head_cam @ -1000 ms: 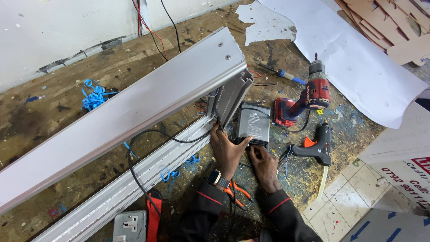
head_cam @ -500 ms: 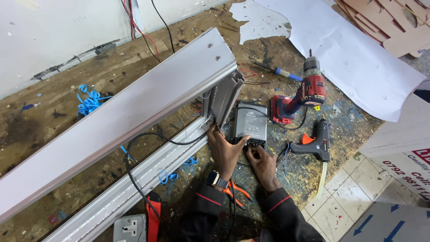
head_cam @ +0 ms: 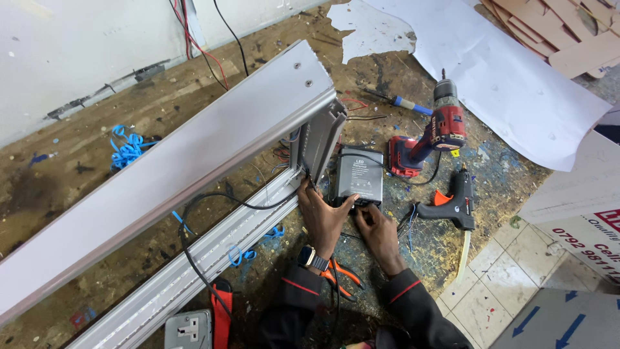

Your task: The person uses a cordless drill to fasten screws into a black LED driver box attached to a long aluminum light fixture. They repeatedly position the drill, drive screws, and adjust the fixture on a cluttered workbench.

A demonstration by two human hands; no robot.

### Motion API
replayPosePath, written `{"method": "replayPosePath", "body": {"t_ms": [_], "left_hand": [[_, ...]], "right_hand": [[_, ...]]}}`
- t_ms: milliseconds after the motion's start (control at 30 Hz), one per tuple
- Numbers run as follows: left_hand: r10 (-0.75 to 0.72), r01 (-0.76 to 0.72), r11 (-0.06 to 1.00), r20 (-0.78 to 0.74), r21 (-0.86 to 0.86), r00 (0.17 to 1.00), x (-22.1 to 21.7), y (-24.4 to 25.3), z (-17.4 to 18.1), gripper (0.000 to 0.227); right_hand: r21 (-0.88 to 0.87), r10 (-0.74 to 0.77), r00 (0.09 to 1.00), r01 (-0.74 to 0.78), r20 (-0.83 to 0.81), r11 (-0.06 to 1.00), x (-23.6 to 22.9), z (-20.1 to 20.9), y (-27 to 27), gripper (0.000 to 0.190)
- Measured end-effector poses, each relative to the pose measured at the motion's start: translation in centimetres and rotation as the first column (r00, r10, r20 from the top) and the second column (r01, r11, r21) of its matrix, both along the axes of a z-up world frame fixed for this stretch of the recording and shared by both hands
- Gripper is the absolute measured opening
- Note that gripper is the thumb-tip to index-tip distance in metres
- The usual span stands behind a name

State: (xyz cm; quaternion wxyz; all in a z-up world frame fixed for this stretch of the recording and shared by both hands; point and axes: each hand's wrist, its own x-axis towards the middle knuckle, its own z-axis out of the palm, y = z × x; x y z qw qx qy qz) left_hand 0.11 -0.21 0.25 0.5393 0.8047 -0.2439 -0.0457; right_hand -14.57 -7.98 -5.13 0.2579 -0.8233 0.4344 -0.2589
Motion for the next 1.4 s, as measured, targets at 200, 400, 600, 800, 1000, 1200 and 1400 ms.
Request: {"method": "replayPosePath", "body": {"t_ms": [200, 400, 600, 800, 1000, 1200, 1400], "left_hand": [[-0.015, 0.015, 1.0, 0.013, 0.004, 1.0, 0.1, 0.1, -0.2, 0.119], [-0.014, 0.014, 1.0, -0.008, 0.021, 1.0, 0.1, 0.1, -0.5, 0.121], [-0.017, 0.017, 1.0, 0.002, 0.004, 1.0, 0.2, 0.2, 0.1, 0.119], [-0.046, 0.046, 0.999, -0.025, 0.004, 0.999, -0.2, 0.3, 0.2, 0.116], [-0.027, 0.027, 1.0, -0.021, 0.014, 0.999, 0.0, 0.2, 0.0, 0.118], [-0.003, 0.002, 1.0, 0.023, 0.005, 1.0, -0.3, -0.2, -1.4, 0.119], [-0.004, 0.003, 0.999, 0.018, 0.054, 1.0, -0.2, 0.1, -1.0, 0.118]], "right_hand": [[0.021, -0.025, 0.998, 0.024, 0.049, 0.999, 0.0, 1.1, 0.6, 0.013], [0.011, -0.006, 0.994, 0.005, 0.105, 1.0, 0.0, 0.8, 0.3, 0.007], [0.01, -0.011, 0.979, 0.009, 0.202, 1.0, -0.7, 0.3, 0.4, 0.002], [0.031, -0.024, 0.962, 0.016, 0.273, 0.999, -3.7, -1.8, -1.6, 0.008], [0.053, -0.133, 0.88, 0.123, 0.457, 0.991, -4.6, 10.0, -5.2, 0.008], [0.202, -0.179, 0.859, 0.09, 0.481, 0.975, -2.9, 10.0, -12.9, 0.087], [0.249, -0.378, 0.879, 0.312, 0.289, 0.917, 2.4, 8.8, -20.3, 0.06]]}}
